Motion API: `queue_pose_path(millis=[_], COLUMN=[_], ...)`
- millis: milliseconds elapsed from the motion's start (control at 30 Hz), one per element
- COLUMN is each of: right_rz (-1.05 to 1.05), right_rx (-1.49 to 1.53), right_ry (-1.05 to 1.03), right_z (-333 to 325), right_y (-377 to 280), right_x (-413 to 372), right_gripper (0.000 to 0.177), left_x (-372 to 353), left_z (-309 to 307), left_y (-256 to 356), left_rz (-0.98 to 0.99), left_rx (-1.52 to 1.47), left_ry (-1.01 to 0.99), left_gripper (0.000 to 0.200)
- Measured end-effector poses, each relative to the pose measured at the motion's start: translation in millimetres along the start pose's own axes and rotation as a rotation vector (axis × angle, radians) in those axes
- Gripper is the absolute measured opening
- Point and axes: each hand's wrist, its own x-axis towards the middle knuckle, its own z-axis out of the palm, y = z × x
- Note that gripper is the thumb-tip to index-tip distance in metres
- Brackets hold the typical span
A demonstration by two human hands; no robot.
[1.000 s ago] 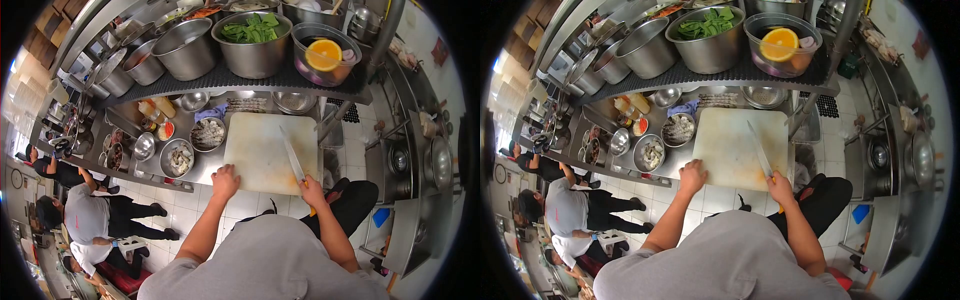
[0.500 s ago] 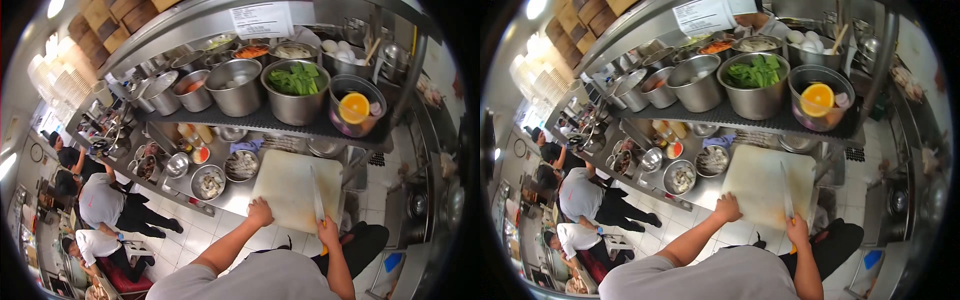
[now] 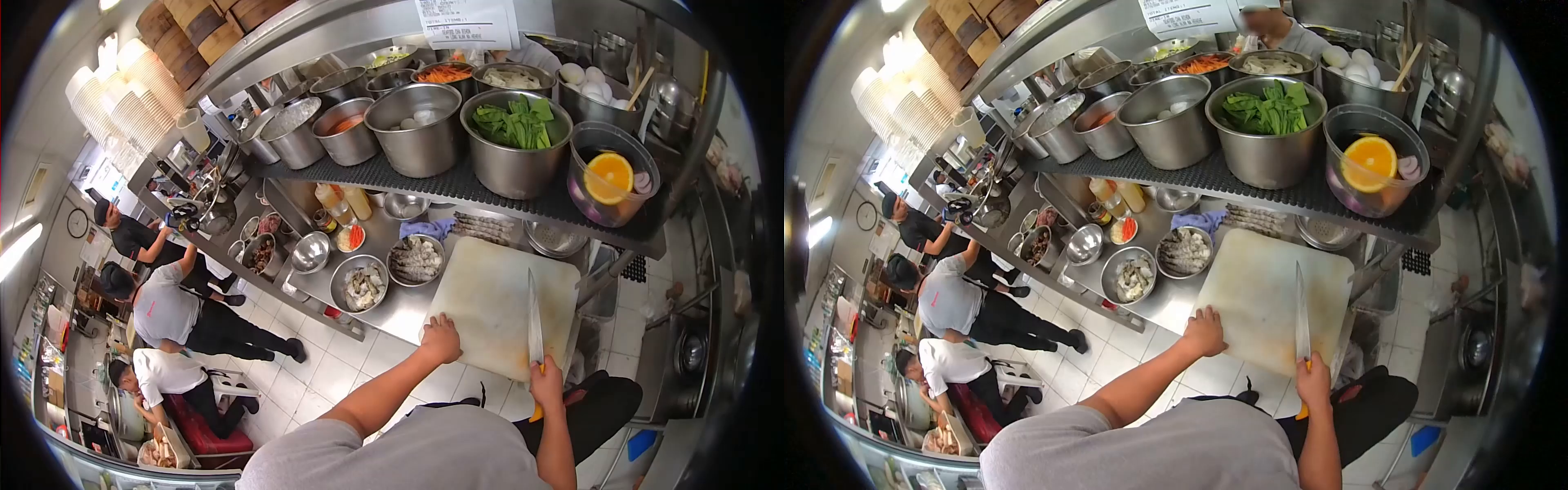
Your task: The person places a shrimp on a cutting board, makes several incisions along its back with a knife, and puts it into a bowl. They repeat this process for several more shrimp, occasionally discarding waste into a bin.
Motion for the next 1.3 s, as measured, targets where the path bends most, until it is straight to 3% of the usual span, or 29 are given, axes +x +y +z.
queue_pose_path(millis=[500, 567, 600, 767, 867, 967, 1300], right_rz=[0.065, -0.156, -0.155, 0.1, 0.144, 0.045, 0.085], right_rx=[-0.011, -0.103, -0.109, 0.042, 0.037, -0.026, -0.008], right_ry=[-0.006, 0.097, 0.112, -0.047, -0.089, -0.04, -0.051], right_z=[-1.4, -4.3, -6.0, -10.7, -13.2, -20.4, -19.5], right_y=[-1.2, -7.9, -11.3, -24.4, -29.8, -40.8, -40.6], right_x=[1.7, -3.5, -2.9, -4.6, -3.7, -6.6, -6.8], right_gripper=[0.024, 0.026, 0.026, 0.03, 0.032, 0.032, 0.031], left_x=[3.5, -0.7, 0.5, 1.9, 4.2, 1.7, -0.1], left_z=[3.0, 5.4, 3.8, 1.9, 3.7, 3.3, 5.6], left_y=[0.0, 0.6, 0.3, 0.2, -0.3, -0.8, -1.5], left_rz=[-0.009, -0.001, -0.007, -0.013, -0.012, -0.005, -0.013], left_rx=[-0.037, -0.029, -0.035, -0.026, -0.017, -0.014, -0.026], left_ry=[0.013, 0.006, 0.006, 0.005, 0.012, 0.021, 0.019], left_gripper=[0.096, 0.096, 0.097, 0.099, 0.099, 0.099, 0.099])
